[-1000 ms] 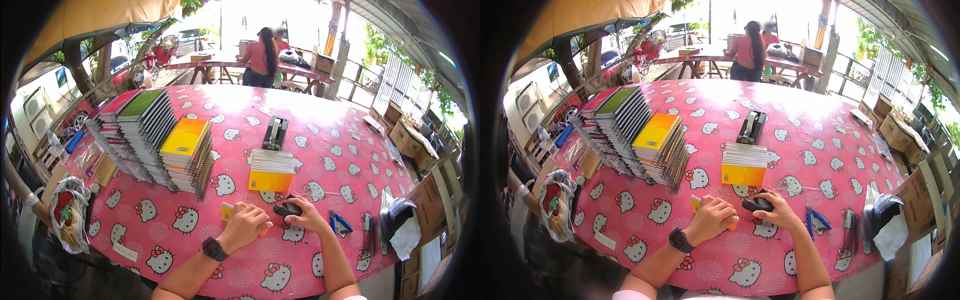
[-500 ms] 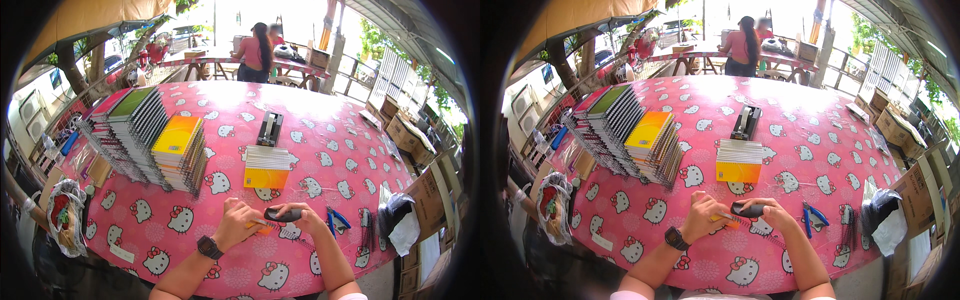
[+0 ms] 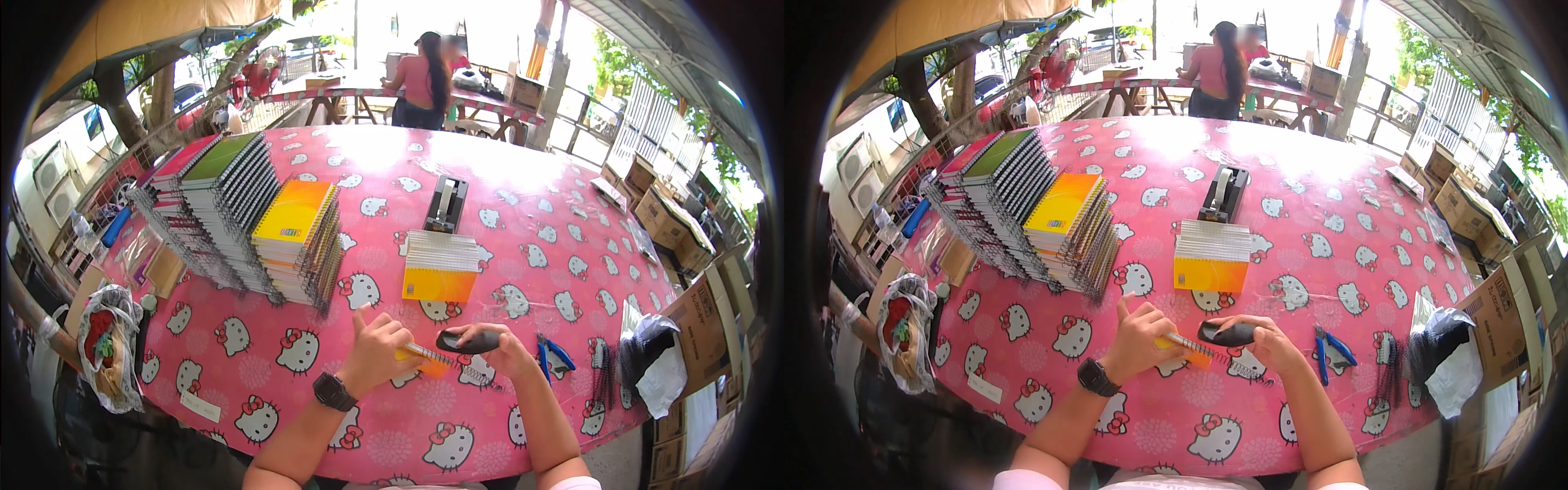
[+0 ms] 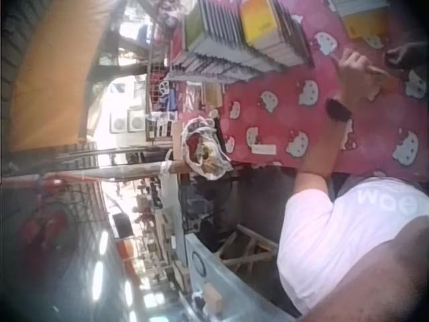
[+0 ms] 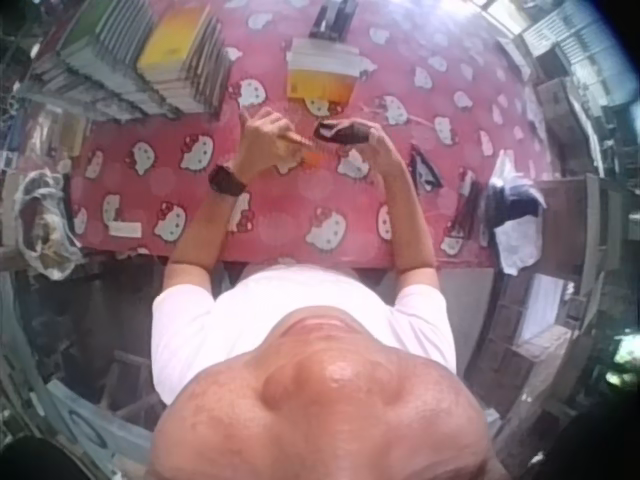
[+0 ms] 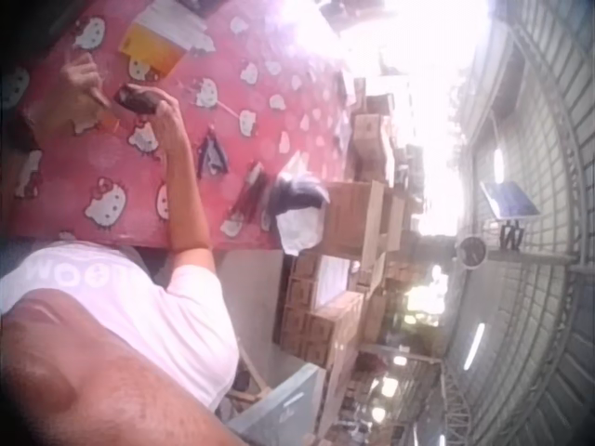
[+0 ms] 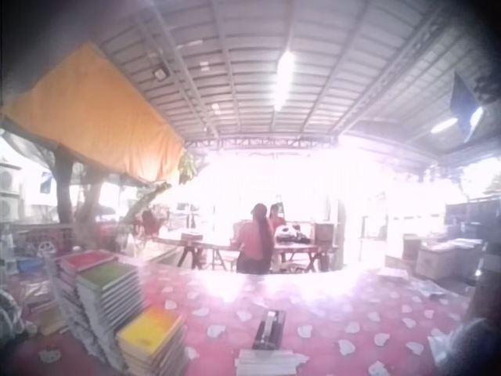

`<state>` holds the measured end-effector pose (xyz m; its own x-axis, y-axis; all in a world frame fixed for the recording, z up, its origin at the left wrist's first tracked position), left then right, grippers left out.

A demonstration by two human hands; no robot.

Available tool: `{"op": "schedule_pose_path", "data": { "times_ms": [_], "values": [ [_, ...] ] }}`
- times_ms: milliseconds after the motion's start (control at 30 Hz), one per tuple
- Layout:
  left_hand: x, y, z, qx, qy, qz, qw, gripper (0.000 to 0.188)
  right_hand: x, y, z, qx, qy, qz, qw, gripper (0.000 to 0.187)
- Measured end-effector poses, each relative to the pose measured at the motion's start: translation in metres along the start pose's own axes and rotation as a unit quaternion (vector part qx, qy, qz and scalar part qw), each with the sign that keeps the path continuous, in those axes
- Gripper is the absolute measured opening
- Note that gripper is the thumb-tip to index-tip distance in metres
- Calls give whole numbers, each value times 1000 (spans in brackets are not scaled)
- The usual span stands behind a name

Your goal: The person repeatedly picks up a yellow spiral notebook and a black spiral binding, then inserts the binding into the notebook's holes. The person stacks the assembled notebooks on the table.

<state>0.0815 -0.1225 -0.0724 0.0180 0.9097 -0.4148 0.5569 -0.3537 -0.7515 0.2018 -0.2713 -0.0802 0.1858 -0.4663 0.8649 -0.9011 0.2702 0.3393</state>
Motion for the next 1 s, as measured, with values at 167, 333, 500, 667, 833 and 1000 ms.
{"op": "schedule_pose_path", "data": {
  "times_ms": [167,333,500,667,833,1000],
  "values": [
    [3,3,2,3,17,47,999,30,-22,-21,8,-20,167,320,932,61],
    [4,-1,-2,-37,-20,103,994,49,-19,-9,5,-2,87,245,966,39],
    [56,35,3,95,-220,515,823,61,-21,-16,4,-30,79,174,981,45],
    [57,59,9,144,-205,558,791,36,-22,-34,7,-75,117,278,950,38],
    [52,67,11,129,-189,603,764,28,-18,-21,1,-36,163,402,900,51],
    [52,71,10,130,-222,656,709,27,-18,-12,1,-68,59,127,988,49]
  ]
}}
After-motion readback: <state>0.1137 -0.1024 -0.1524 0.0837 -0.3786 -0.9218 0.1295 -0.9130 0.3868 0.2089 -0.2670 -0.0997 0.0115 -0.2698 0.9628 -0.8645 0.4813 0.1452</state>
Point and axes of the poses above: each hand's wrist, its own z-axis away from the middle knuckle, its own y-axis out of the palm, x = y × z, the point moved 6 cm from there along -z, towards the middle knuckle, and after that the axes turned 10 degrees about -y, right-handed, at the moved point
